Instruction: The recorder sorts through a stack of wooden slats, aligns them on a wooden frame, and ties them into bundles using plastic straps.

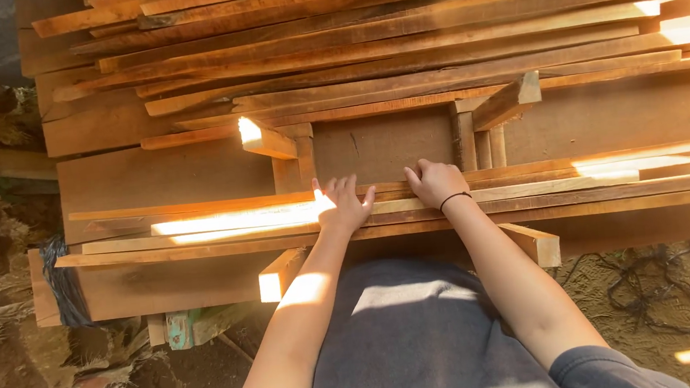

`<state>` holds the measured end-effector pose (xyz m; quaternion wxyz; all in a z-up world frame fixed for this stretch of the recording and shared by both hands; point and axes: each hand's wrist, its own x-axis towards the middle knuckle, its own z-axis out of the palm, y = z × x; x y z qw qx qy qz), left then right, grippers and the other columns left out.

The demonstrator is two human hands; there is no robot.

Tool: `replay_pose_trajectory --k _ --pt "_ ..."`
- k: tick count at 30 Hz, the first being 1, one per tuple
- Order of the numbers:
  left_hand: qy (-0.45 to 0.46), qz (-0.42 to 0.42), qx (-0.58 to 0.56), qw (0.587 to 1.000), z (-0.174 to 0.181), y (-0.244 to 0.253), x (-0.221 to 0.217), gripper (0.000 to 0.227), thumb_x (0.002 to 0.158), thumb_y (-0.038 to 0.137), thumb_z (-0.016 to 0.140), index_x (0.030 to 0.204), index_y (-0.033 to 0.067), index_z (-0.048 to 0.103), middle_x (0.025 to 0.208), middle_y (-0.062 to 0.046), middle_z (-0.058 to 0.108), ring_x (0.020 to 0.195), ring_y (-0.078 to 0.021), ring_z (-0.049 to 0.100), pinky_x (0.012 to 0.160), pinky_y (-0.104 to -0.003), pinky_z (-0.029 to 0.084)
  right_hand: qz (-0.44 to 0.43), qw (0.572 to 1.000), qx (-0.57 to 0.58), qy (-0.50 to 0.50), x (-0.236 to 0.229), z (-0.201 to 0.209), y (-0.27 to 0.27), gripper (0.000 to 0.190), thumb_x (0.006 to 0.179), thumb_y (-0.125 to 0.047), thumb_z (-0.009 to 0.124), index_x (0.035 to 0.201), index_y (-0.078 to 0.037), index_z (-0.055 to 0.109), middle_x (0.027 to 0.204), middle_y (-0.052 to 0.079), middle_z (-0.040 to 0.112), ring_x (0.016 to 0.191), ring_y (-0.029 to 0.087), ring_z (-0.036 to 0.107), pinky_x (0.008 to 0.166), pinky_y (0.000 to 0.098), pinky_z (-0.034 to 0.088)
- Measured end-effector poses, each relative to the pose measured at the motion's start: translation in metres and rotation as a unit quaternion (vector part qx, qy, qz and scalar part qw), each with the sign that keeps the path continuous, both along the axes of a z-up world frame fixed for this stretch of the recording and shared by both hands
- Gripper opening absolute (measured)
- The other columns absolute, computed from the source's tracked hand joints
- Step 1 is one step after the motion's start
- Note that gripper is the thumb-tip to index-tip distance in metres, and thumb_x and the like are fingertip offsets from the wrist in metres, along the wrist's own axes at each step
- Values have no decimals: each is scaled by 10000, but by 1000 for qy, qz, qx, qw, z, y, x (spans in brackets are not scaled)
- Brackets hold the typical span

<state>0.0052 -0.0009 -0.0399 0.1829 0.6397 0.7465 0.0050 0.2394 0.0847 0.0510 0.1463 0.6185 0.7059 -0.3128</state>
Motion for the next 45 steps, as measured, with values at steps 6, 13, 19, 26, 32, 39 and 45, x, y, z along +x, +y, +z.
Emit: replay_pose_trajectory --k 6,13,19,26,32,39,45 --pt "-44 -8 151 988 7 6 -1 452 829 632 591 1003 223 516 811 40 505 979 -209 508 1101 -529 212 15 1000 -14 -4 -5 6 4 504 1010 -645 393 1261 -264 608 1186 37 733 1230 260 650 1058 463 441" --pt "-37 -31 147 988 31 2 -1 511 911 642 538 1105 184 654 1009 -1 638 1083 -206 559 1154 -554 196 37 999 -6 8 -7 27 -5 629 1000 -692 320 1095 -261 768 1077 8 765 1130 222 695 1029 395 441" --pt "-29 -42 187 981 51 4 -2 361 915 547 530 1053 222 604 927 34 574 994 -189 557 1127 -510 264 75 969 227 63 -5 30 -15 432 935 -631 570 992 -248 764 932 -7 694 985 197 676 864 340 495" --pt "-40 -43 248 967 56 3 -1 286 979 475 498 978 209 602 866 21 565 923 -200 588 990 -435 353 109 931 326 124 3 13 -23 427 839 -626 692 963 -217 679 836 -24 642 820 195 706 741 332 511" --pt "-27 -33 287 957 90 6 0 164 929 315 508 787 250 559 705 45 575 814 -183 639 840 -388 428 135 893 403 148 -2 25 -22 396 863 -628 678 945 -243 636 771 -31 674 787 150 688 786 311 444" --pt "-12 -24 243 970 99 7 3 227 978 367 515 902 198 647 808 11 581 1010 -229 579 937 -440 428 140 915 349 145 -2 10 -30 328 886 -515 655 1056 -235 676 1026 -35 577 898 204 646 751 351 510" --pt "-13 -46 339 939 79 5 -1 124 920 254 509 831 219 588 787 33 572 840 -190 628 847 -357 446 140 890 397 177 -4 25 -40 322 910 -435 659 1146 -216 667 978 -19 639 887 194 678 843 332 498"
